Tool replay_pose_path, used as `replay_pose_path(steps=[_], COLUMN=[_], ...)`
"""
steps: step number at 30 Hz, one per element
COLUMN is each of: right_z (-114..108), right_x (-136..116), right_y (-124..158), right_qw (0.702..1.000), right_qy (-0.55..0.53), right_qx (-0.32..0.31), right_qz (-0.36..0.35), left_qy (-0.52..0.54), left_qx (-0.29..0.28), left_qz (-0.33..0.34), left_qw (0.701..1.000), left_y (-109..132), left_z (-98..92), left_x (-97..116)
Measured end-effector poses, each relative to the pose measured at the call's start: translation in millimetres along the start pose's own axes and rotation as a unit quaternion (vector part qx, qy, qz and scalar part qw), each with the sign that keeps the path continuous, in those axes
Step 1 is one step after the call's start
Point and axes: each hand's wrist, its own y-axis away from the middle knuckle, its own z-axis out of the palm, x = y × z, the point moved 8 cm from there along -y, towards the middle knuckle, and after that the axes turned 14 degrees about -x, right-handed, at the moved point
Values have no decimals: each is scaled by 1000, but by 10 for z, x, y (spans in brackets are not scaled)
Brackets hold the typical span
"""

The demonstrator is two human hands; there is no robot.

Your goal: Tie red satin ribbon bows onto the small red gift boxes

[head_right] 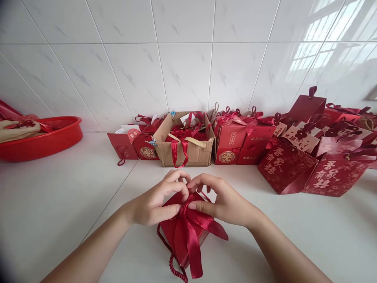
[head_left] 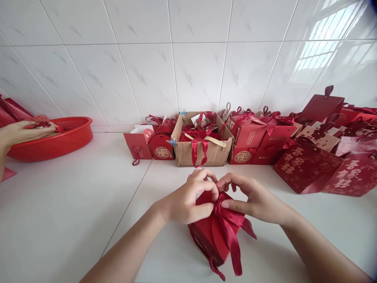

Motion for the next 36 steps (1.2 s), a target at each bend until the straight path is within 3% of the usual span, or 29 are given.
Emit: replay_pose_path(steps=[5,12,21,27,36], right_z=[-6,49,153,209,102], right_x=[-7,-170,-205,-231,-223], right_y=[15,66,76,59,73], right_qw=[999,989,981,975,986], right_qy=[-10,28,126,161,100], right_qx=[26,22,-44,-76,-12], right_qz=[-21,-143,-140,-134,-129], left_qy=[32,85,109,71,67], left_qx=[2,-8,-33,30,25], left_qz=[12,24,-5,-27,10], left_qw=[999,996,993,997,997], left_y=[-6,-20,-43,-15,-2], left_z=[-24,-31,9,-108,-110], left_x=[-15,-37,-84,-139,-53])
